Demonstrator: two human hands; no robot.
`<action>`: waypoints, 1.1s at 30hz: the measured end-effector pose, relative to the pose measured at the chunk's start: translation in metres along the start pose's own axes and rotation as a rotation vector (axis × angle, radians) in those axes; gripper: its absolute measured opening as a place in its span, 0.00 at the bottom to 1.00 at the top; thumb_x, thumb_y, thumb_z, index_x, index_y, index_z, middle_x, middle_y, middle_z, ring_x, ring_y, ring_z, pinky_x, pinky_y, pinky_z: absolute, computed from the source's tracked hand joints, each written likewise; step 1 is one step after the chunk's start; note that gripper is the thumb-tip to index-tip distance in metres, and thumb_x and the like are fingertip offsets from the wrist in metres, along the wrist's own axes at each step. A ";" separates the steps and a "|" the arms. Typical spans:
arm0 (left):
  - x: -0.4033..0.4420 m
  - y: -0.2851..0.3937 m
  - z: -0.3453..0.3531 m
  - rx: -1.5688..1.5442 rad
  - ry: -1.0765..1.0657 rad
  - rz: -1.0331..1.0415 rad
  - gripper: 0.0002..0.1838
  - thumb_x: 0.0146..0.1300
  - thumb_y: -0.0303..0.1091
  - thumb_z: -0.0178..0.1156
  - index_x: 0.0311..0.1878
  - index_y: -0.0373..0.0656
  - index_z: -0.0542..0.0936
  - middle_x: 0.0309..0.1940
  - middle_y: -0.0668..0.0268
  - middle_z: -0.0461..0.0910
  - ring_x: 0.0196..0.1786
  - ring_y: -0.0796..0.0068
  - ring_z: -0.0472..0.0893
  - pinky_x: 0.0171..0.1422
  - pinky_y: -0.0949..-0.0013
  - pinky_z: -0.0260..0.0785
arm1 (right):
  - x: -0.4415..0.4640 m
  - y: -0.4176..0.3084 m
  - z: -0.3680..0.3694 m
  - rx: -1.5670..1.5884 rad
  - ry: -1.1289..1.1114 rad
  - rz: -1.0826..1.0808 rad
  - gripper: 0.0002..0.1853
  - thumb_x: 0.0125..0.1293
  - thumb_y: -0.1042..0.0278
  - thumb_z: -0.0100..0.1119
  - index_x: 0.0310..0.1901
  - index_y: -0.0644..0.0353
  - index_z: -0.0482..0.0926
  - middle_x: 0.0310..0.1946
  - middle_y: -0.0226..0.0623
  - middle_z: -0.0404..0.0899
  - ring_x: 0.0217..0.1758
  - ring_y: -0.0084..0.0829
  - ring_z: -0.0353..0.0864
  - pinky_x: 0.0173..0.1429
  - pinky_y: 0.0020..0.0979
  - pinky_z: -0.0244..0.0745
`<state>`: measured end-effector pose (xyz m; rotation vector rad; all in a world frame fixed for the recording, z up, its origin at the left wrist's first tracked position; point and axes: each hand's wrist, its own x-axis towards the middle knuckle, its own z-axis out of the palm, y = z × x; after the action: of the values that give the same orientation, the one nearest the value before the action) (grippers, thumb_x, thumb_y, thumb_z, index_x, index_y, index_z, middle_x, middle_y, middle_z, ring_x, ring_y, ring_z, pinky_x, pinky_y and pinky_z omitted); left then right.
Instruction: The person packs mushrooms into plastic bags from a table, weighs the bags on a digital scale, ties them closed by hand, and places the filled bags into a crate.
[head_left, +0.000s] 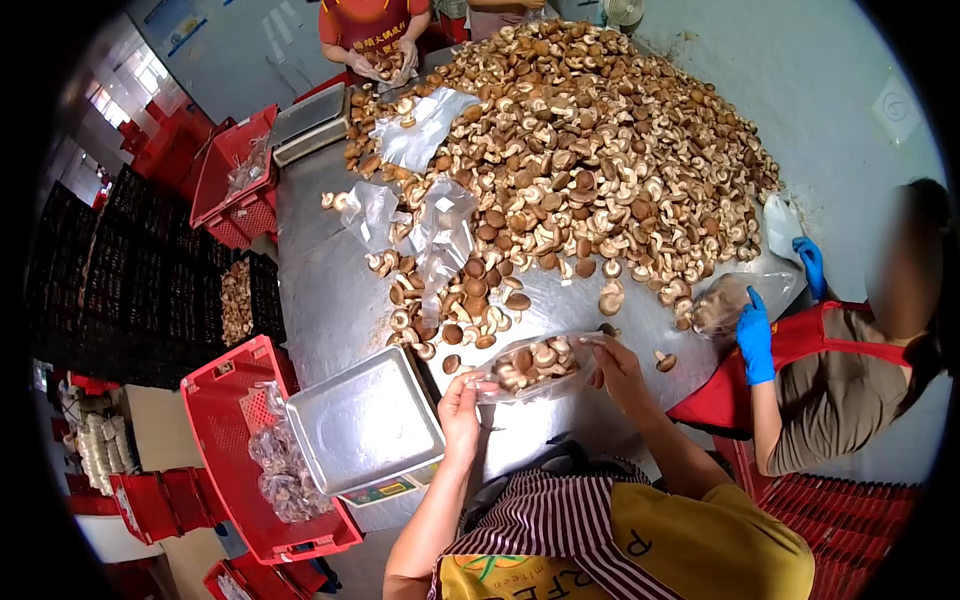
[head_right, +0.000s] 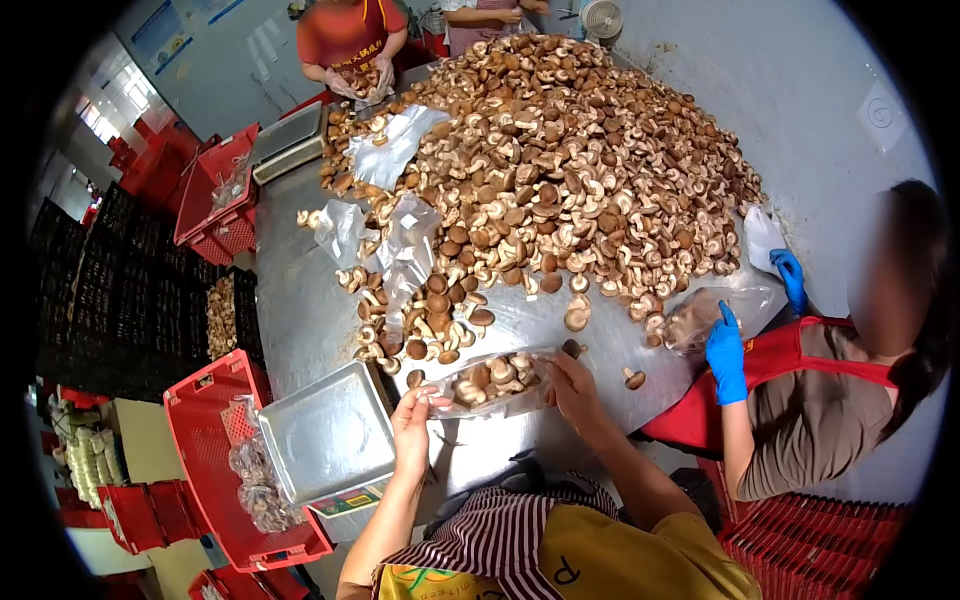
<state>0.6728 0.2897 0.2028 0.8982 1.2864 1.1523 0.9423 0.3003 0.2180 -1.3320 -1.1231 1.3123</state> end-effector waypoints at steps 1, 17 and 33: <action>-0.001 -0.006 -0.006 0.001 0.027 -0.034 0.12 0.76 0.30 0.45 0.49 0.38 0.79 0.38 0.61 0.86 0.39 0.78 0.79 0.50 0.75 0.69 | -0.003 0.000 0.001 -0.036 0.018 -0.008 0.12 0.77 0.69 0.46 0.50 0.62 0.79 0.29 0.28 0.76 0.20 0.15 0.69 0.24 0.19 0.65; -0.044 0.020 -0.013 0.123 0.117 0.198 0.10 0.74 0.33 0.53 0.40 0.40 0.81 0.35 0.71 0.84 0.25 0.91 0.61 0.29 0.81 0.55 | -0.046 -0.037 0.023 0.085 -0.016 -0.118 0.11 0.75 0.71 0.47 0.50 0.65 0.78 0.36 0.30 0.79 0.34 0.19 0.74 0.42 0.23 0.71; -0.048 0.009 -0.024 -0.189 0.041 -0.081 0.09 0.75 0.30 0.49 0.41 0.39 0.78 0.39 0.61 0.85 0.41 0.78 0.80 0.52 0.73 0.70 | -0.021 0.001 0.017 -0.410 -0.032 0.154 0.08 0.68 0.72 0.58 0.44 0.65 0.80 0.22 0.27 0.76 0.26 0.19 0.74 0.30 0.24 0.69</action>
<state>0.6519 0.2430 0.2199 0.6806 1.2132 1.2110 0.9247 0.2800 0.2198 -1.7290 -1.3853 1.2574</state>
